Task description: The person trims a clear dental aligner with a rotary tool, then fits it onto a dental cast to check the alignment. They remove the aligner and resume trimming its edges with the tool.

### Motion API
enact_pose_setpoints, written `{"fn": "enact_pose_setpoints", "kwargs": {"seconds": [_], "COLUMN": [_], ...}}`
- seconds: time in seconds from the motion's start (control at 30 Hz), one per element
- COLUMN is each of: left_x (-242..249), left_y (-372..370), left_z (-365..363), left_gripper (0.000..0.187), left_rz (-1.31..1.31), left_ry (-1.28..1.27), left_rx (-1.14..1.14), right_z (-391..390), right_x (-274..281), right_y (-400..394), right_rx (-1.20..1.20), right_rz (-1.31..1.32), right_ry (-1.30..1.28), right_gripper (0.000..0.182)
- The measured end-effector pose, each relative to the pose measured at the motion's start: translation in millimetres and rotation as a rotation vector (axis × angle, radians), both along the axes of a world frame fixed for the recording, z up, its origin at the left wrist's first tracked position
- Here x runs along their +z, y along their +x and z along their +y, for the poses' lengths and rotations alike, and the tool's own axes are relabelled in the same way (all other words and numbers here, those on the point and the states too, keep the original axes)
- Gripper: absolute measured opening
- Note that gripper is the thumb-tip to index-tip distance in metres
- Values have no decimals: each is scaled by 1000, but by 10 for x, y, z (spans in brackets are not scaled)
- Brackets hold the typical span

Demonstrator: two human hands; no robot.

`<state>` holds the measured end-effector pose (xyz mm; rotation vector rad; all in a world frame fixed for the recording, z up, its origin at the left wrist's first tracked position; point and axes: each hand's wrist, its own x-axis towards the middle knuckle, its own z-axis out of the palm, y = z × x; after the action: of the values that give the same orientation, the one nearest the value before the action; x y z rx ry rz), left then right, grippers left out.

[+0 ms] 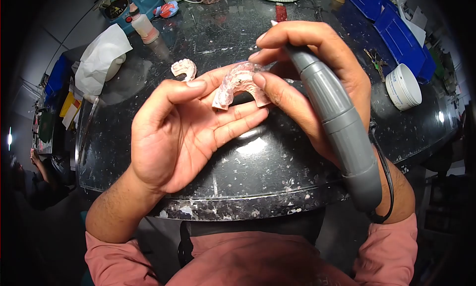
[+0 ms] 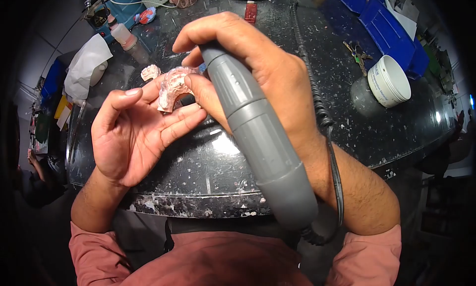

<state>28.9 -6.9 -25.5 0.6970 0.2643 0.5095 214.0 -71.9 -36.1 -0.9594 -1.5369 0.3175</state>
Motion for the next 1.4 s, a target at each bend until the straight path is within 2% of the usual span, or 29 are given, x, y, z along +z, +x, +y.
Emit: {"fn": "enact_pose_setpoints", "kwargs": {"seconds": [0.23, 0.37, 0.5, 0.57, 0.77, 0.83, 0.9, 0.97, 1.03, 1.1, 1.13, 1.17, 1.23, 1.27, 1.4], "left_x": [-4, -40, -46, -27, -19, -40, -75, -52, -56, -97, -91, -80, -60, -51, 39], "left_y": [27, 21, 46, 48, 43, 36, 12, 19, 25, 13, 39, 25, -13, -21, -16], "left_z": [-67, -43, -92, -109, -130, -122, -88, -86, -61, -10, -35, -32, -13, -12, -53], "left_gripper": [62, 64, 63, 62, 60, 59, 56, 53, 50, 44, 41, 41, 41, 41, 49], "left_rz": [123, 37, 59, 136, 118, 117, 172, 189, 204, 256, 299, 300, 386, 384, 496], "left_ry": [85, 54, 79, 175, 241, 227, 298, 333, 368, 613, 659, 659, 837, 835, 446], "left_rx": [5, -34, -22, 4, 55, 67, 66, 111, 158, 285, 349, 348, 262, 262, 179], "right_z": [-3, -46, -36, 16, -7, 22, 8, -43, -70, -29, -33, -25, -12, -14, -22], "right_x": [-12, 79, -6, -68, -30, -42, -37, 21, 133, 137, 149, 126, 60, 70, 60], "right_y": [-4, -6, -69, -74, -25, -10, -20, -75, -71, 14, -11, -20, -21, -14, -58], "right_rx": [-49, -59, -26, -66, -46, 1, -6, 11, 56, -13, 21, 21, 179, 184, 210], "right_rz": [23, 110, 112, 20, 44, -87, -104, 208, 407, 290, 340, 341, 477, 486, 522], "right_ry": [11, -10, -93, -8, -74, 22, 17, -232, -374, -506, -549, -549, -515, -509, -483], "right_gripper": [33, 35, 34, 34, 33, 34, 31, 28, 26, 28, 27, 27, 26, 26, 26]}}
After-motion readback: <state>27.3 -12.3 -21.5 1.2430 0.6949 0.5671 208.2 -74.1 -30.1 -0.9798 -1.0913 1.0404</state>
